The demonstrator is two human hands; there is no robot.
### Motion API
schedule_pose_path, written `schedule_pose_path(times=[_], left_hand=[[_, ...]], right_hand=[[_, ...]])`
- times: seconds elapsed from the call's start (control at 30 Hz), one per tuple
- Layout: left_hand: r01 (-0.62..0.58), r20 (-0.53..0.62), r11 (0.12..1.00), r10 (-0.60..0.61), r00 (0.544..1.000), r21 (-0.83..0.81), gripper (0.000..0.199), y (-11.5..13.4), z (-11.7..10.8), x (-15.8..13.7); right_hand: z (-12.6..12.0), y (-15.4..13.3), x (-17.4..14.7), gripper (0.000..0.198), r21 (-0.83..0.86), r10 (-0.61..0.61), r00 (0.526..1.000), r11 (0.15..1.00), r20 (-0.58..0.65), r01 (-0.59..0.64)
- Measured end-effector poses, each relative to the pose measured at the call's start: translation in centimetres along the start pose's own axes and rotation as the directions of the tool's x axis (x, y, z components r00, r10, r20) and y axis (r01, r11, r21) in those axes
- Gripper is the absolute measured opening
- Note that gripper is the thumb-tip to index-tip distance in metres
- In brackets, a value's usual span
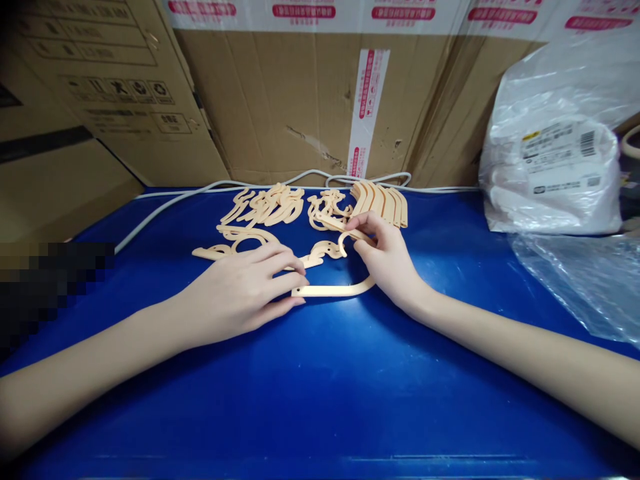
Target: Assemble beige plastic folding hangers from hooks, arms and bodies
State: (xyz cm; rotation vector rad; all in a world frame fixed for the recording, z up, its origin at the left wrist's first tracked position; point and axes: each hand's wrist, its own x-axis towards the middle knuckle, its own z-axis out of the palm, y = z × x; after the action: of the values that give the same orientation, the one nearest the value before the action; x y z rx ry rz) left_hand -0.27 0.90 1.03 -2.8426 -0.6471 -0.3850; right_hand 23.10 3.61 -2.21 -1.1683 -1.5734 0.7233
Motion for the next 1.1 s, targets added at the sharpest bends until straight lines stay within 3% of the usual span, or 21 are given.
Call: schedule_pose_path(times=[0.3,0.47,0.7,0.87,1.1], left_hand=[[0.095,0.03,0.995,-0.095,0.995,-0.007,0.047,-0.1,0.9,-0.4],[0.082,0.023,0.997,-0.082,0.996,0.005,0.045,-0.1,0.5,-0.3],[0.074,-0.018,0.986,-0.072,0.997,0.148,0.04,0.6,-0.4,-0.1],[0.073,-0.071,0.959,-0.056,0.996,0.273,0.037,0.9,-0.9,-0.1],[0.09,-0.017,0.99,-0.089,0.996,0.111,0.03,0.5,-0.3,0.0]], right_hand=[[-0.1,0.2,0.5,0.018,0.0,0.044,0.999,0.999,-0.012,-0.044],[-0.1,0.5,0.5,0.019,-0.007,0.051,0.999,0.999,-0.003,-0.051],[-0.2,0.7,0.9,0.017,-0.026,0.054,0.998,0.998,0.027,-0.053],[-0.2,0.3,0.8,0.02,-0.211,0.062,0.996,0.976,0.059,-0.048],[-0.2,0.6,0.7,0.018,-0.24,0.024,0.996,0.971,0.088,-0.003]])
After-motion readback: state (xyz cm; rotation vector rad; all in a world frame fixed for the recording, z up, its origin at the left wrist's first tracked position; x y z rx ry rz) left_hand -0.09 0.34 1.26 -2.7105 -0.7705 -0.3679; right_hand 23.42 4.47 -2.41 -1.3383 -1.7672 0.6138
